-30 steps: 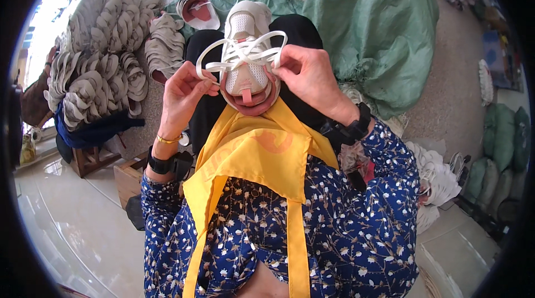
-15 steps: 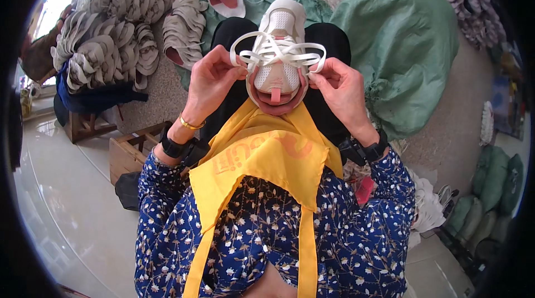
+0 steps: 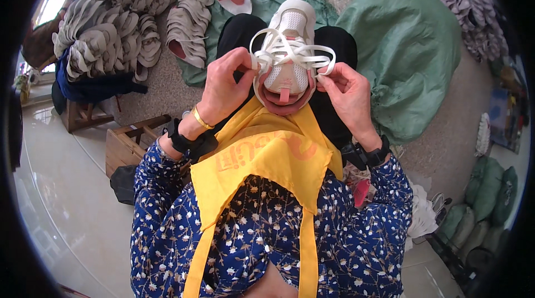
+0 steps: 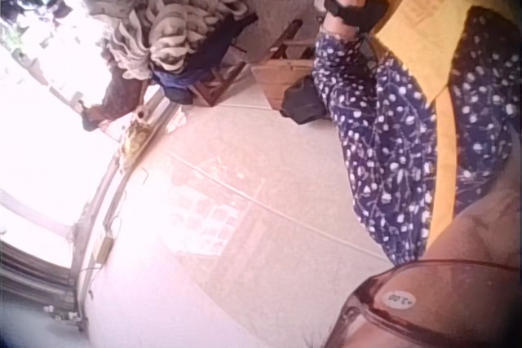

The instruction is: The person sits on the floor and laces a white sneaker with pink accents. They thread the white shoelaces through the eyelets, pull them tight, and tie a knot. The person then picks up a pink shoe insole and places it inside the shoe before continuing to adjust the laces.

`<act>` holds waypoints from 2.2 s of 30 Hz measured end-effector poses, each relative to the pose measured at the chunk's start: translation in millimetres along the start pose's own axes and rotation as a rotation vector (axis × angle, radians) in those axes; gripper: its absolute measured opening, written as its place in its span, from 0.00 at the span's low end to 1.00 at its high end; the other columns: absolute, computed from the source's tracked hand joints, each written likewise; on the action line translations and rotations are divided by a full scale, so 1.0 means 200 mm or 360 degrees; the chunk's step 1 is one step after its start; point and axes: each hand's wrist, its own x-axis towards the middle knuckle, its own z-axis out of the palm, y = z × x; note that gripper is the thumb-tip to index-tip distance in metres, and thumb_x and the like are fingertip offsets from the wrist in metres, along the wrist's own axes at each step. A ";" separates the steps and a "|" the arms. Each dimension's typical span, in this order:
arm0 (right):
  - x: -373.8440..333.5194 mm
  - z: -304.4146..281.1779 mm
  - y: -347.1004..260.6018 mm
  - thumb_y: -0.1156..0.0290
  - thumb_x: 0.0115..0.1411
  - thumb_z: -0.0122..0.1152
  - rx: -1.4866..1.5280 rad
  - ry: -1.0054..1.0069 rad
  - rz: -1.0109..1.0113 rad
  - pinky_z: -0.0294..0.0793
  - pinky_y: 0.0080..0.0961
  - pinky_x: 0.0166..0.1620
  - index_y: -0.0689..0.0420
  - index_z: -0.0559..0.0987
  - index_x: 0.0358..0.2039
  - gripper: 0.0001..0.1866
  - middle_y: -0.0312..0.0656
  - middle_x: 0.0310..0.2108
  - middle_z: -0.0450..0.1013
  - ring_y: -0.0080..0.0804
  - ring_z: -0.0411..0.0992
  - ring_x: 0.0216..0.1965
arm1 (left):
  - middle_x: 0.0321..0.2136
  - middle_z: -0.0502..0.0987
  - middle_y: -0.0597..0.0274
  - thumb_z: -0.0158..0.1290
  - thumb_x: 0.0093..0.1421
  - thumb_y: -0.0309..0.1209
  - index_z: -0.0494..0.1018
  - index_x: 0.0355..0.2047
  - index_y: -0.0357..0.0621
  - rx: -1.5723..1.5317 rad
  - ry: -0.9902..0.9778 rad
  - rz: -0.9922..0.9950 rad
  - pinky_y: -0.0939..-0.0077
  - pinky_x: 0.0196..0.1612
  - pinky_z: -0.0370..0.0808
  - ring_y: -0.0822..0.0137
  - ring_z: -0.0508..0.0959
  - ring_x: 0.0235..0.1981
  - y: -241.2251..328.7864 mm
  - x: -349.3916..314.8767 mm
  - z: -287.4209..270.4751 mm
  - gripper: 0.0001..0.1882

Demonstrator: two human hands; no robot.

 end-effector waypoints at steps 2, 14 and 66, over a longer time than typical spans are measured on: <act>0.00 0.00 0.01 0.79 0.68 0.63 0.0016 0.0006 0.0000 0.83 0.20 0.44 0.64 0.81 0.42 0.04 0.36 0.36 0.81 0.20 0.80 0.36 | 0.27 0.73 0.53 0.57 0.54 0.14 0.69 0.32 0.36 0.0071 0.0043 0.0171 0.66 0.28 0.73 0.53 0.77 0.26 0.02 0.01 0.01 0.08; 0.00 0.01 -0.01 0.79 0.68 0.63 0.0035 0.0006 -0.0019 0.83 0.20 0.43 0.64 0.80 0.40 0.02 0.36 0.35 0.81 0.19 0.80 0.35 | 0.27 0.72 0.53 0.57 0.56 0.16 0.69 0.31 0.37 0.0087 0.0059 0.0160 0.65 0.26 0.72 0.54 0.76 0.24 0.04 0.00 0.05 0.08; 0.00 0.09 -0.22 0.78 0.55 0.59 -0.1913 -0.0035 -0.1209 0.78 0.36 0.42 0.61 0.74 0.33 0.06 0.44 0.36 0.69 0.43 0.75 0.41 | 0.31 0.72 0.49 0.57 0.61 0.21 0.67 0.37 0.36 0.0417 0.0091 0.0190 0.58 0.36 0.74 0.48 0.76 0.34 0.02 -0.05 0.10 0.08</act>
